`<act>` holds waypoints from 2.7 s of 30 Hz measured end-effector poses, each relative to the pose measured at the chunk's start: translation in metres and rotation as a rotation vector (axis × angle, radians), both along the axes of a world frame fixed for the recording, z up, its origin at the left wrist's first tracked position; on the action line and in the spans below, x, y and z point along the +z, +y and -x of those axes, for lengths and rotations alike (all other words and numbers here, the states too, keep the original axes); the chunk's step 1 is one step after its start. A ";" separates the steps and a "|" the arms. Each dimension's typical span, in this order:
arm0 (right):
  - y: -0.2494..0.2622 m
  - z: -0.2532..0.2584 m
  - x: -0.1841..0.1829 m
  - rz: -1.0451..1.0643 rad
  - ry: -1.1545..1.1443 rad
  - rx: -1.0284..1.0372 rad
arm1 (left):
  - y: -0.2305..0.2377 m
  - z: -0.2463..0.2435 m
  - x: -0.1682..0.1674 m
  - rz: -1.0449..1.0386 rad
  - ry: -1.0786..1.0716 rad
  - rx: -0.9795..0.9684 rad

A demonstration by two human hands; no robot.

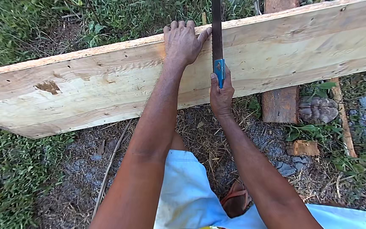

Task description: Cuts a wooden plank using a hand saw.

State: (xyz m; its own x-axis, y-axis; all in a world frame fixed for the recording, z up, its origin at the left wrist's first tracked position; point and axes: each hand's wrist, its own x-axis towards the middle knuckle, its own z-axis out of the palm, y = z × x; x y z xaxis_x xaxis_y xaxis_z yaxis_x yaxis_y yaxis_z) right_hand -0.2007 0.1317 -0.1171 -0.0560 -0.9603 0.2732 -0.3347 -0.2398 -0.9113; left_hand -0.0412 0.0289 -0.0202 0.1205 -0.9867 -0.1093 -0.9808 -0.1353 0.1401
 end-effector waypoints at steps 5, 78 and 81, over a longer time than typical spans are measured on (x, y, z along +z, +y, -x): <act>0.000 0.003 0.002 0.008 0.028 0.009 | 0.000 0.000 0.001 0.000 -0.001 -0.003; 0.066 0.044 -0.048 -0.246 0.121 -0.002 | -0.011 -0.004 -0.004 0.023 0.006 -0.008; 0.074 0.052 -0.020 -0.155 0.037 -0.028 | -0.008 -0.005 -0.004 0.025 0.020 -0.011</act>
